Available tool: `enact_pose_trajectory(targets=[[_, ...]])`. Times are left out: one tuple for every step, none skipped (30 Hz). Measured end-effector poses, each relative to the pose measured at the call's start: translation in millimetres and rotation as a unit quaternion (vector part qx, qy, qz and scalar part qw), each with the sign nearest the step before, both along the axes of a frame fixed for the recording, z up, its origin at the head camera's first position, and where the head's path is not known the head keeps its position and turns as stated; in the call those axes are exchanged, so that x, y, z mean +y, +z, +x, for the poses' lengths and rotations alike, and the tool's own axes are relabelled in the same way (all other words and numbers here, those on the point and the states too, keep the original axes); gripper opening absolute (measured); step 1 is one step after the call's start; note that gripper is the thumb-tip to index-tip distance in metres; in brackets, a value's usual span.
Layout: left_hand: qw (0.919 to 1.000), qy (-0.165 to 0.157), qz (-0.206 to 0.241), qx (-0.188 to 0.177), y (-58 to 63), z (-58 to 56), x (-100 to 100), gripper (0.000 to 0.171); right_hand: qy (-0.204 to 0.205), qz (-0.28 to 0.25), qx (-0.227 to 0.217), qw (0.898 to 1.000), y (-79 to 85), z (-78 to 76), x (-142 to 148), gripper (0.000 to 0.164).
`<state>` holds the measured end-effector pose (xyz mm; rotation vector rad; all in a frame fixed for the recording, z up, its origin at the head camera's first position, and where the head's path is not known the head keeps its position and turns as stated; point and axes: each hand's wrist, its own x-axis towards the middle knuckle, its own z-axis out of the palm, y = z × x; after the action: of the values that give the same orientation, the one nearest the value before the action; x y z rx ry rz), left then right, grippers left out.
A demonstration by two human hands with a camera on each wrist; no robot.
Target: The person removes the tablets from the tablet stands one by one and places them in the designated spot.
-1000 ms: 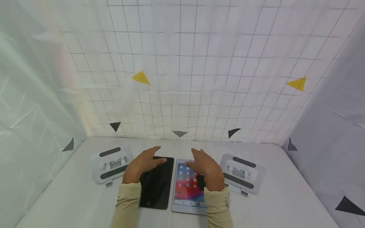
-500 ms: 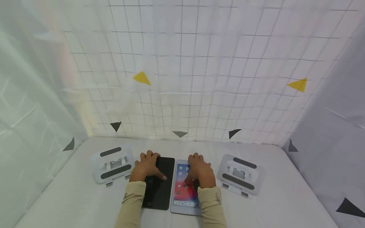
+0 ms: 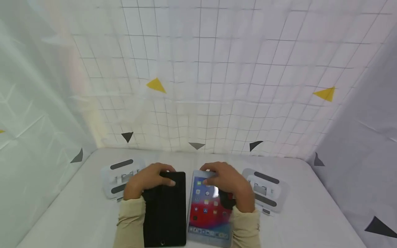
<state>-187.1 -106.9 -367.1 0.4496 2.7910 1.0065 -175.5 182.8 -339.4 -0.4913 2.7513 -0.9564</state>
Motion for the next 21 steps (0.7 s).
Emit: enact_pose_trajectory(targets=[[0.9990, 0.012, 0.019, 0.039, 11.7, 7.3, -11, 0.037, 0.003, -0.022, 0.036, 0.999, 11.8, 8.4, 11, 0.039], [0.9956, 0.028, 0.025, 0.086, 22.0, 15.4, -23, 0.035, -0.001, -0.031, 0.074, 0.997, 22.4, 17.8, 22, 0.038], [0.9894, 0.054, 0.024, 0.133, 30.6, 23.1, -34, 0.033, -0.014, -0.031, 0.113, 0.993, 30.8, 26.9, 34, 0.040], [0.9794, 0.081, 0.014, 0.185, 37.2, 30.0, -44, 0.032, -0.032, -0.027, 0.148, 0.988, 37.1, 35.2, 45, 0.042], [0.9666, 0.110, -0.001, 0.232, 41.7, 36.3, -54, 0.031, -0.058, -0.017, 0.179, 0.982, 41.2, 42.1, 55, 0.043], [0.9513, 0.141, -0.023, 0.273, 44.7, 41.5, -63, 0.030, -0.083, -0.004, 0.209, 0.974, 42.7, 46.8, 65, 0.044], [0.9366, 0.170, -0.042, 0.303, 45.3, 45.9, -70, 0.028, -0.108, 0.030, 0.239, 0.964, 43.1, 50.4, 73, 0.044], [0.9233, 0.197, -0.060, 0.324, 45.3, 49.3, -77, 0.027, -0.130, 0.058, 0.257, 0.956, 42.8, 52.7, 80, 0.044], [0.9122, 0.219, -0.070, 0.339, 44.2, 51.1, -82, 0.025, -0.148, 0.083, 0.273, 0.947, 41.4, 53.2, 86, 0.045], [0.9031, 0.238, -0.077, 0.349, 42.7, 51.6, -86, 0.024, -0.157, 0.102, 0.297, 0.936, 38.6, 51.8, 90, 0.044], [0.8978, 0.253, -0.076, 0.352, 40.0, 50.4, -89, 0.024, -0.158, 0.121, 0.328, 0.923, 35.1, 48.7, 95, 0.043], [0.8930, 0.266, -0.074, 0.356, 37.3, 47.6, -91, 0.023, -0.161, 0.138, 0.351, 0.912, 31.3, 45.3, 98, 0.042], [0.8898, 0.274, -0.071, 0.358, 33.7, 43.5, -92, 0.023, -0.170, 0.150, 0.360, 0.905, 27.8, 42.3, 99, 0.043], [0.8870, 0.283, -0.069, 0.359, 29.4, 38.4, -93, 0.023, -0.181, 0.155, 0.364, 0.900, 23.8, 38.7, 100, 0.043], [0.8841, 0.291, -0.062, 0.361, 24.4, 31.8, -92, 0.024, -0.192, 0.159, 0.361, 0.899, 19.9, 35.0, 101, 0.043], [0.8804, 0.299, -0.055, 0.364, 19.2, 24.3, -91, 0.024, -0.203, 0.157, 0.356, 0.899, 15.9, 30.8, 101, 0.045], [0.8767, 0.308, -0.045, 0.366, 14.0, 16.5, -90, 0.024, -0.216, 0.152, 0.342, 0.902, 12.6, 27.0, 100, 0.046], [0.8731, 0.317, -0.035, 0.369, 9.1, 9.1, -89, 0.024, -0.231, 0.145, 0.319, 0.908, 10.0, 23.5, 99, 0.048], [0.8687, 0.325, -0.026, 0.373, 3.3, 1.3, -89, 0.024, -0.243, 0.140, 0.294, 0.914, 7.1, 19.4, 99, 0.051], [0.8652, 0.331, -0.018, 0.376, -1.9, -5.8, -89, 0.025, -0.250, 0.135, 0.280, 0.917, 4.6, 15.2, 98, 0.052], [0.8625, 0.336, -0.012, 0.378, -6.7, -12.4, -90, 0.026, -0.254, 0.128, 0.271, 0.919, 2.1, 11.4, 97, 0.054]])
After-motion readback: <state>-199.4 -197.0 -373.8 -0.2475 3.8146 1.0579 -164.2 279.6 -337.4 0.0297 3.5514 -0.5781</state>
